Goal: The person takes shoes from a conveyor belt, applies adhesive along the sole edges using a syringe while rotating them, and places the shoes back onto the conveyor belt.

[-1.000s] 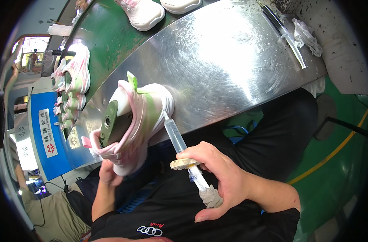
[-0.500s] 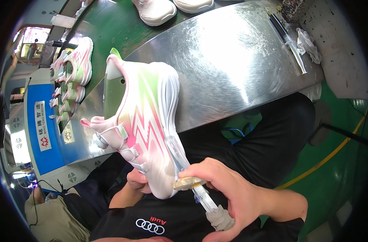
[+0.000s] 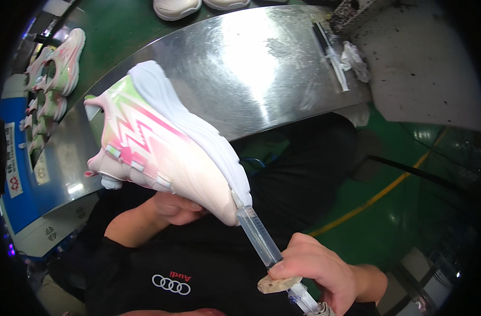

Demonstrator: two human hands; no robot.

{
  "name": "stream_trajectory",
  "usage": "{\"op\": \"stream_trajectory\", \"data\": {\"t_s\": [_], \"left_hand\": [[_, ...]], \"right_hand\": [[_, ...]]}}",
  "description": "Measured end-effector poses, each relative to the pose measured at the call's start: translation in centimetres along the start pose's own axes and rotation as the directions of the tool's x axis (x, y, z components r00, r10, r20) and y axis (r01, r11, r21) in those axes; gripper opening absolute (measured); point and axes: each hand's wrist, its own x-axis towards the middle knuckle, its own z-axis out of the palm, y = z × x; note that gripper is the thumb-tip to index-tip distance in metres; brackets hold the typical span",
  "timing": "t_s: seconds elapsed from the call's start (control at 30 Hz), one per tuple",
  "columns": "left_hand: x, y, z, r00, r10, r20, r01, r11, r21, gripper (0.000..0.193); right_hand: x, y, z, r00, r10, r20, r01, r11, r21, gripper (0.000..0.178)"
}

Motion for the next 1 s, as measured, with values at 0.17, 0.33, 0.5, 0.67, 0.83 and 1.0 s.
{"op": "stream_trajectory", "data": {"t_s": [0.17, 0.33, 0.5, 0.67, 0.83, 1.0], "left_hand": [[2.3, 0.4, 0.5, 0.994, 0.048, 0.095, -0.055, 0.996, 0.068, 0.046], [3.8, 0.5, 1.6, 0.995, 0.073, 0.064, -0.079, 0.990, 0.113, 0.036], [4.9, 0.2, 1.0, 0.991, 0.117, 0.072, -0.123, 0.988, 0.091, 0.024], [5.4, 0.7, 1.8, 0.987, 0.138, 0.083, -0.144, 0.987, 0.068, 0.024], [5.8, 0.7, 2.5, 0.983, 0.149, 0.107, -0.156, 0.986, 0.061, 0.023], [5.8, 0.7, 3.3, 0.985, 0.142, 0.096, -0.149, 0.987, 0.067, 0.030]], "right_hand": [[-1.8, -0.9, 0.5, 0.995, -0.060, -0.083, 0.052, 0.994, -0.091, 0.075], [-2.6, -0.7, 0.8, 0.985, -0.108, -0.131, 0.083, 0.980, -0.182, 0.075], [-2.8, 0.1, 0.9, 0.986, -0.130, -0.099, 0.095, 0.947, -0.306, 0.078], [-2.3, 1.4, 1.4, 0.974, -0.225, 0.001, 0.188, 0.812, -0.553, 0.081], [-1.4, 2.9, 2.7, 0.954, -0.299, -0.008, 0.202, 0.665, -0.719, 0.085], [-0.9, 4.8, 3.3, 0.886, -0.463, -0.014, 0.248, 0.499, -0.830, 0.068]]}}
